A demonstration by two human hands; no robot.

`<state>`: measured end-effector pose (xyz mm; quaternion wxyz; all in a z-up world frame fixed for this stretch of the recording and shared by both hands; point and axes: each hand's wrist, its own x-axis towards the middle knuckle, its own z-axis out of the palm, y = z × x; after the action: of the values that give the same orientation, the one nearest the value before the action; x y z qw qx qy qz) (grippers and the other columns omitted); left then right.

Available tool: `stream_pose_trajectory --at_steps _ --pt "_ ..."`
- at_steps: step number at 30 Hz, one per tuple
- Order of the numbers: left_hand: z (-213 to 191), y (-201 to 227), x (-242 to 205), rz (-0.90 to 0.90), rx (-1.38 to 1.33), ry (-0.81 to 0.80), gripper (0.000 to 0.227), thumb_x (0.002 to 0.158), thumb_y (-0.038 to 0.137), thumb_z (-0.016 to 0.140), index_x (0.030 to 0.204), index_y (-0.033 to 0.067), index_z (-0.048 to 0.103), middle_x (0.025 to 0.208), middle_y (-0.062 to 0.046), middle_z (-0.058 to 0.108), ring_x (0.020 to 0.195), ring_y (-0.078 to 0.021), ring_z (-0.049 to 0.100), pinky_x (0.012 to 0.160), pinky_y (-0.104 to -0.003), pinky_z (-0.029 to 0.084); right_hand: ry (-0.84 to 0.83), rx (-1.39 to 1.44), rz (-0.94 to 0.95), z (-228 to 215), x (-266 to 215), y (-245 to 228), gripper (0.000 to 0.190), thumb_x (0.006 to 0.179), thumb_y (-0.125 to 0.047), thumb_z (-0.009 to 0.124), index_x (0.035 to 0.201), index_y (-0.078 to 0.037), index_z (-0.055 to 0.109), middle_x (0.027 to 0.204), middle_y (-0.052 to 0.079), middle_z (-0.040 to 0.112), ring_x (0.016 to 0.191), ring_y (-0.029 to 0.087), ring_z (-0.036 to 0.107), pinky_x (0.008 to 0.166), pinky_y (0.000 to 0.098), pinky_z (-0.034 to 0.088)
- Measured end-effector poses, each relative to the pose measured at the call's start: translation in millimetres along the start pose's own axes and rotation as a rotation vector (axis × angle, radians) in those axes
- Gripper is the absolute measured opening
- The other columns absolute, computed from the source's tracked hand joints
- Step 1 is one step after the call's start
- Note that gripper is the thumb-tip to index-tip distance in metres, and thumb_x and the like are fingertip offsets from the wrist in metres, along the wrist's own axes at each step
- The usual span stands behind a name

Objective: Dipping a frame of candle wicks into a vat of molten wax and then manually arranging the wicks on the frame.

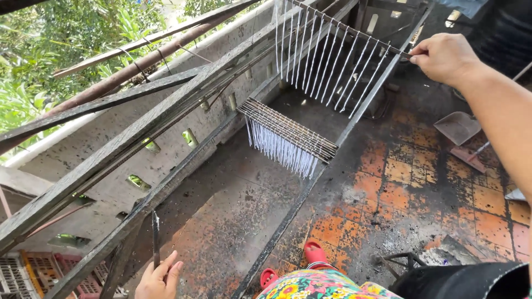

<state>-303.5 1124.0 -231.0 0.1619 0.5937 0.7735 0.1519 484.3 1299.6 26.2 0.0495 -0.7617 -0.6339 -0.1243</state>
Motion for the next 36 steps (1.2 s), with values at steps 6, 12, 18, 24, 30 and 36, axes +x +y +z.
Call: stream_pose_trajectory --at_steps 6,12,18,24,30,36 --pt "15.9 -0.5 -14.8 -0.024 0.002 0.072 0.030 0.090 0.043 0.073 0.116 0.0338 0.083 0.083 0.001 0.069 0.059 -0.0168 0.059 0.058 -0.027 0.051 -0.007 0.100 0.014 59.6 42.4 6.0 0.020 0.099 -0.027 0.068 0.106 -0.017 0.085 0.108 0.009 0.080 0.106 0.031 0.070 0.094 0.0418 0.051" --pt "20.5 26.7 -20.2 -0.082 -0.070 0.071 0.031 0.090 0.039 0.073 0.119 0.0319 0.082 0.098 0.001 0.072 0.058 -0.0163 0.060 0.059 -0.025 0.050 -0.075 0.031 0.006 127.7 67.5 9.1 0.024 0.100 -0.032 0.065 0.108 -0.020 0.085 0.110 0.009 0.080 0.108 0.030 0.071 0.095 0.0418 0.053" --pt "31.3 64.8 -25.6 -0.116 0.019 0.055 0.032 0.090 0.046 0.069 0.119 0.0397 0.081 0.099 0.004 0.073 0.074 -0.0157 0.068 0.068 -0.026 0.057 -0.096 0.175 -0.010 201.3 78.7 10.8 0.027 0.095 -0.030 0.064 0.109 -0.017 0.083 0.111 0.012 0.078 0.106 0.032 0.069 0.098 0.0408 0.050" --pt "33.0 106.8 -35.1 -0.176 0.053 0.024 0.034 0.091 0.047 0.068 0.123 0.0388 0.079 0.112 0.006 0.074 0.081 -0.0135 0.071 0.071 -0.028 0.057 -0.268 0.320 0.087 221.5 76.4 -16.6 0.027 0.101 -0.026 0.062 0.116 -0.012 0.080 0.120 0.012 0.072 0.112 0.033 0.064 0.098 0.0435 0.050" --pt "48.6 121.0 -39.6 -0.216 0.073 0.044 0.033 0.091 0.048 0.069 0.121 0.0400 0.080 0.111 0.008 0.074 0.083 -0.0129 0.071 0.074 -0.028 0.058 -0.267 0.321 0.013 286.7 79.6 -23.9 0.026 0.100 -0.028 0.062 0.113 -0.014 0.081 0.118 0.012 0.073 0.108 0.034 0.067 0.098 0.0441 0.051" --pt "64.4 122.8 -50.6 -0.241 0.049 0.036 0.034 0.092 0.048 0.065 0.123 0.0398 0.079 0.104 0.008 0.073 0.076 -0.0139 0.065 0.070 -0.028 0.055 -0.321 0.353 -0.009 337.5 63.5 -49.4 0.027 0.097 -0.028 0.063 0.113 -0.017 0.082 0.118 0.011 0.074 0.104 0.034 0.070 0.093 0.0451 0.055"
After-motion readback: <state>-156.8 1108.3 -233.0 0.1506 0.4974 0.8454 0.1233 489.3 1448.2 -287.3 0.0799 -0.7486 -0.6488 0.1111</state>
